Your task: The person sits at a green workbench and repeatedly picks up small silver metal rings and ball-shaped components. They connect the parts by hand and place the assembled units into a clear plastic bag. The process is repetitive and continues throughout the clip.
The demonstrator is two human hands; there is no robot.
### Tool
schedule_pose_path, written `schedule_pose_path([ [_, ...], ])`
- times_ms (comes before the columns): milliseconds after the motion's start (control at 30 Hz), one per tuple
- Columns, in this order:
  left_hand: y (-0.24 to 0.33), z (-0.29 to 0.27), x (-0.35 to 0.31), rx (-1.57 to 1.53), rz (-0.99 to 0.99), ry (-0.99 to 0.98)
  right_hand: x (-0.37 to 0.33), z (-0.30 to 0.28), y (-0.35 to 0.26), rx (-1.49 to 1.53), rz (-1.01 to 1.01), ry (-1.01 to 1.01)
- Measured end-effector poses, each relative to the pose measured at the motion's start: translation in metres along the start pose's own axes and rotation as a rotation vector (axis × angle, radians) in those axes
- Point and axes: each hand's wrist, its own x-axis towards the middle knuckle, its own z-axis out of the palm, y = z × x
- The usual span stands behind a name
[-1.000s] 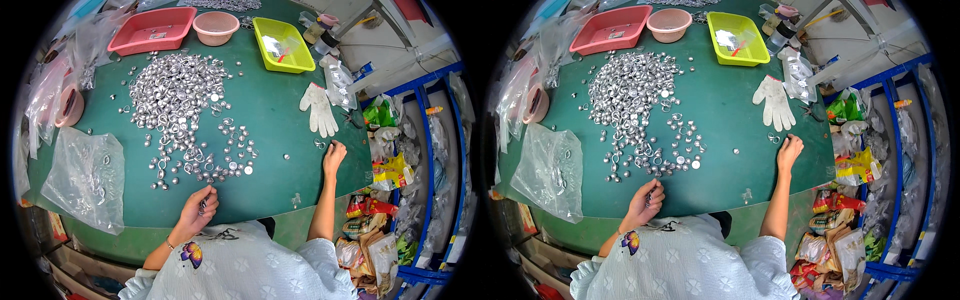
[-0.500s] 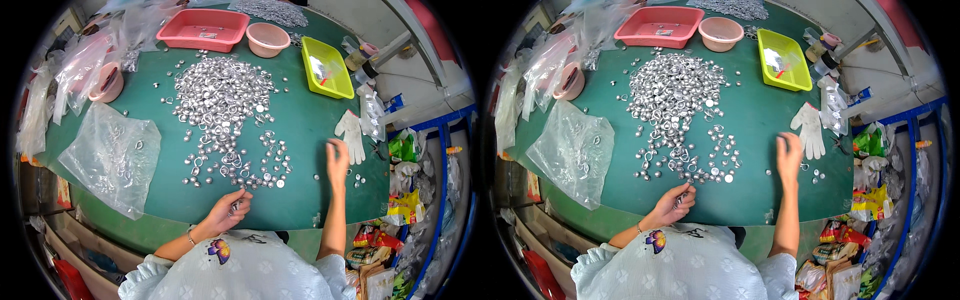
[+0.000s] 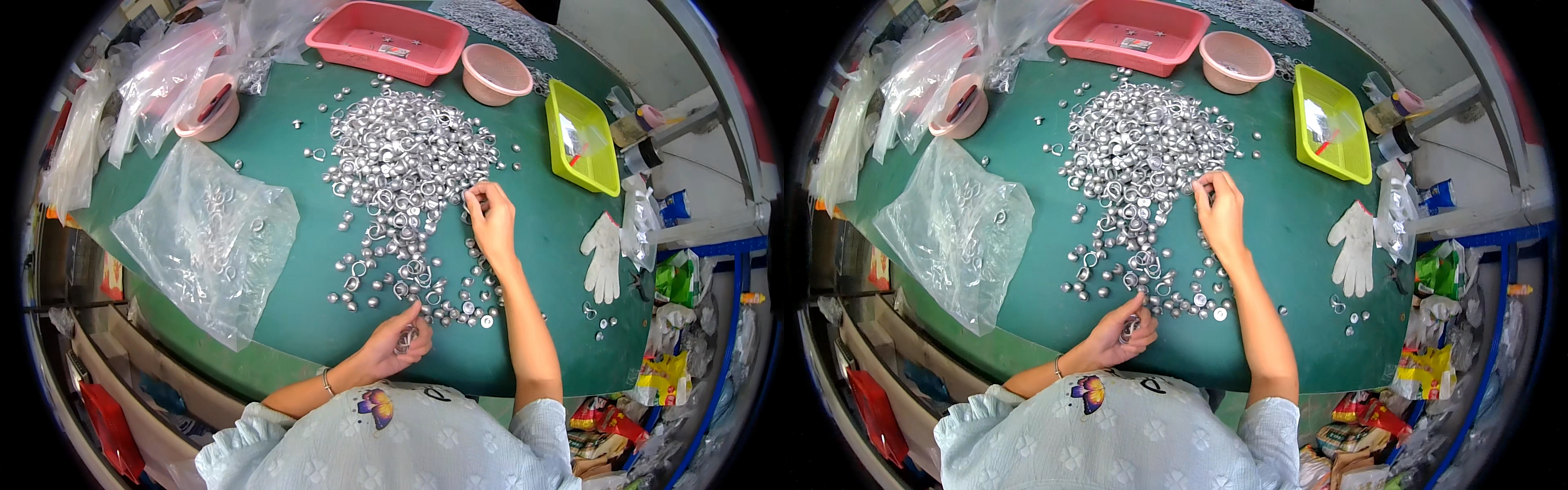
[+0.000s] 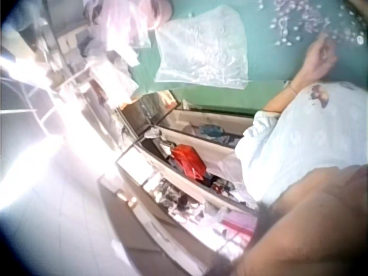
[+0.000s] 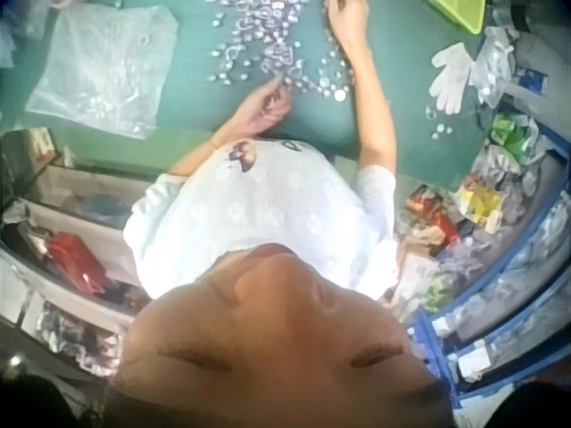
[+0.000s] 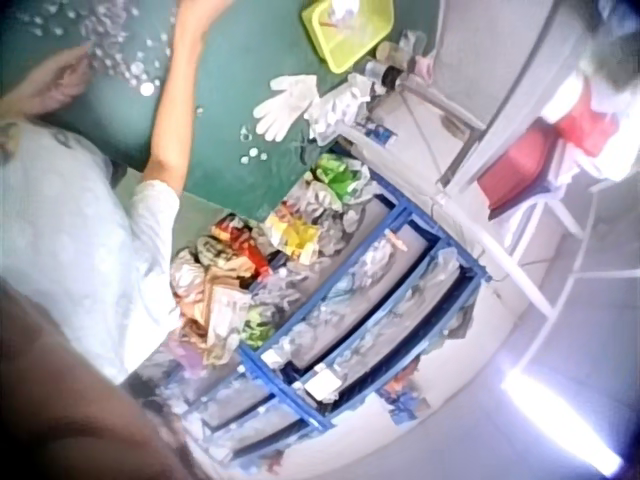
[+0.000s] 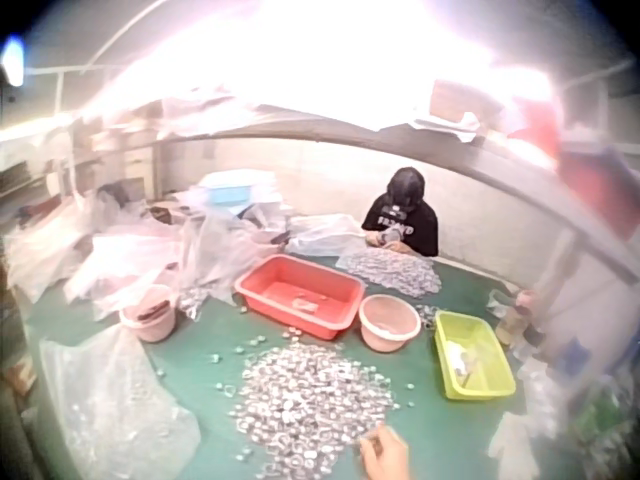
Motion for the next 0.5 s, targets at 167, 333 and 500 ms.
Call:
schedule_pose_path([
  [167, 0.005, 0.006, 0.001, -0.005, -0.053, 0.084, -0.008, 0.011, -0.022, 1.002, 0.565, -0.348],
  [333, 0.006, 0.001, 0.002, 0.029, -0.057, 0.088, -0.019, 0.036, -0.029, -0.087, -0.087, -0.276],
  [500, 0.005, -0.004, 0.002, -0.002, -0.043, 0.063, -0.014, 0.045, -0.024, -0.476, -0.495, -0.261],
])
